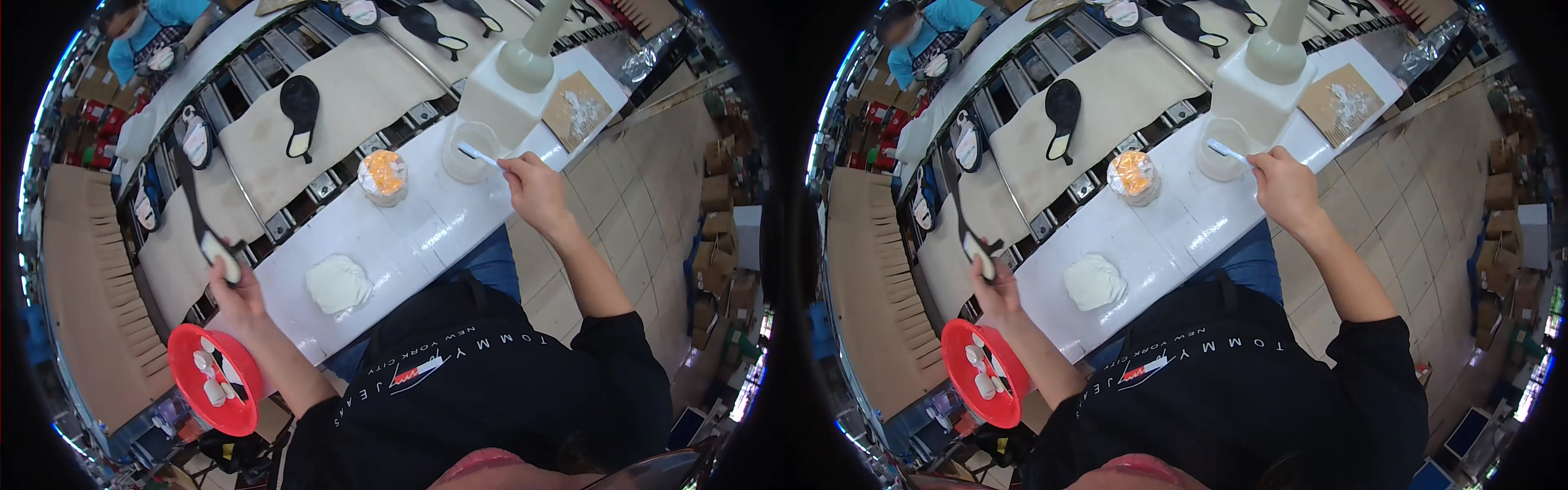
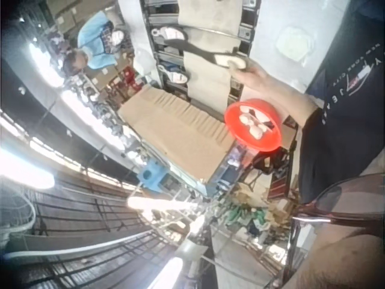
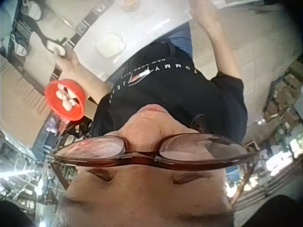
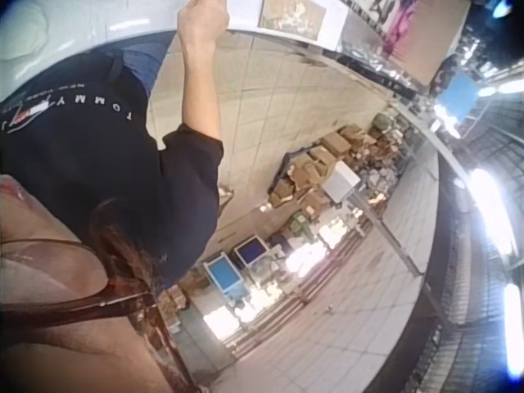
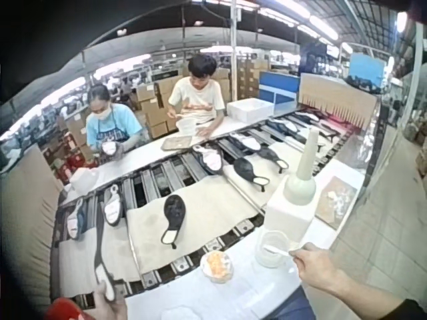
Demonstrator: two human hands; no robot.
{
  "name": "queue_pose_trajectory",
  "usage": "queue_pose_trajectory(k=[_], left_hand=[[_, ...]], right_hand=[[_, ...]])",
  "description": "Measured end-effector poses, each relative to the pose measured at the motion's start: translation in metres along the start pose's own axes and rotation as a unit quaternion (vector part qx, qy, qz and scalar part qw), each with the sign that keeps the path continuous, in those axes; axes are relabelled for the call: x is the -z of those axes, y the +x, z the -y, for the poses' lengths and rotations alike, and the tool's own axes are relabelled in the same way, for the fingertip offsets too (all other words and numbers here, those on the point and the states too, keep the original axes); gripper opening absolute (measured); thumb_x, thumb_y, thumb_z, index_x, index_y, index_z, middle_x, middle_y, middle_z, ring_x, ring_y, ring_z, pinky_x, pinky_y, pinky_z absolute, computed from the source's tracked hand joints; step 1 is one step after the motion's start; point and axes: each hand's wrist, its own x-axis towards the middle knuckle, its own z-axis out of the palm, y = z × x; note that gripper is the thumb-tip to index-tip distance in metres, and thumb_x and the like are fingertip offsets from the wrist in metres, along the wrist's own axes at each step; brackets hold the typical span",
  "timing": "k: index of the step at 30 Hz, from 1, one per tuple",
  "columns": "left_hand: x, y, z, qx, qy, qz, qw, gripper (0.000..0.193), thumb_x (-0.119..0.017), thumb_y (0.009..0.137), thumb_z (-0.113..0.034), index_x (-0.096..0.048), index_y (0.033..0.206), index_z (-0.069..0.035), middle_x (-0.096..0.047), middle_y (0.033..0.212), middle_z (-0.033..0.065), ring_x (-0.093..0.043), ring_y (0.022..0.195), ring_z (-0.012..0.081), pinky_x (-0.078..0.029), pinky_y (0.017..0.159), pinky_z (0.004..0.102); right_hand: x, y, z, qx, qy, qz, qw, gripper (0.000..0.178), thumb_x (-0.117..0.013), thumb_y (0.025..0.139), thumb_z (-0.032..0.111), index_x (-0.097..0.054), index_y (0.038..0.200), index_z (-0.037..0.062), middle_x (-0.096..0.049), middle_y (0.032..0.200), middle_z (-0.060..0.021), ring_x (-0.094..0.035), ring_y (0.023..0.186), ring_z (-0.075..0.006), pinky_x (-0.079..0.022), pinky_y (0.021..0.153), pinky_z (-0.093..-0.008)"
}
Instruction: The recorder uses a brush to apply a white adhesive substance to shoe soles and midsoles on an assembly line.
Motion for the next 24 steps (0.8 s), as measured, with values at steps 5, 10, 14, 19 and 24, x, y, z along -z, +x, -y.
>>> queue_pose_trajectory(k=[5, 10, 14, 19, 24], left_hand=[[-0.03, -0.075, 0.043, 0.066, 0.129, 0.156, 0.977, 0.042, -0.06, 0.082, -0.006, -0.053, 0.122, 0.006, -0.066, 0.103, 0.0165, -0.066, 0.092, 0.0251, -0.052, 0.084, 0.0341], [-0.027, -0.109, 0.076, 0.12, 0.202, 0.227, 0.945, 0.039, -0.061, 0.082, 0.001, -0.058, 0.121, 0.008, -0.067, 0.106, 0.0103, -0.064, 0.093, 0.0146, -0.049, 0.085, 0.0268], [-0.021, -0.118, 0.091, 0.145, 0.24, 0.241, 0.929, 0.042, -0.061, 0.084, 0.002, -0.055, 0.125, 0.008, -0.067, 0.109, 0.0094, -0.063, 0.094, 0.013, -0.048, 0.085, 0.0248], [-0.013, -0.124, 0.097, 0.178, 0.252, 0.239, 0.921, 0.045, -0.062, 0.083, 0.002, -0.054, 0.127, 0.008, -0.066, 0.111, 0.0097, -0.063, 0.096, 0.0142, -0.048, 0.086, 0.0263], [-0.018, -0.132, 0.087, 0.248, 0.184, 0.311, 0.899, 0.077, -0.067, 0.069, 0.003, -0.037, 0.14, 0.007, -0.056, 0.126, 0.0144, -0.06, 0.109, 0.0212, -0.046, 0.095, 0.0314]], right_hand=[[-0.013, 0.001, -0.005, -0.019, -0.05, 0.023, 0.998, 0.018, -0.059, 0.085, 0.012, -0.07, 0.1, 0.0102, -0.063, 0.092, -0.0111, -0.065, 0.077, -0.0323, -0.053, 0.068, -0.0418], [-0.014, 0.002, -0.003, -0.012, -0.058, 0.014, 0.998, 0.019, -0.059, 0.085, 0.012, -0.07, 0.099, 0.0096, -0.062, 0.091, -0.0114, -0.065, 0.077, -0.0317, -0.054, 0.068, -0.042], [-0.015, 0.005, 0.003, -0.029, -0.102, 0.05, 0.993, 0.017, -0.061, 0.085, 0.011, -0.071, 0.098, 0.0102, -0.063, 0.089, -0.0103, -0.065, 0.076, -0.0317, -0.052, 0.067, -0.0409], [-0.011, 0.008, -0.009, -0.016, -0.026, 0.041, 0.999, 0.017, -0.059, 0.085, 0.011, -0.071, 0.098, 0.0088, -0.064, 0.083, -0.0116, -0.065, 0.074, -0.0302, -0.052, 0.068, -0.0404], [-0.013, -0.003, -0.033, -0.203, 0.327, 0.104, 0.917, 0.022, -0.056, 0.092, 0.015, -0.067, 0.107, 0.0031, -0.062, 0.076, -0.0067, -0.056, 0.054, -0.0158, -0.045, 0.048, -0.0287]])
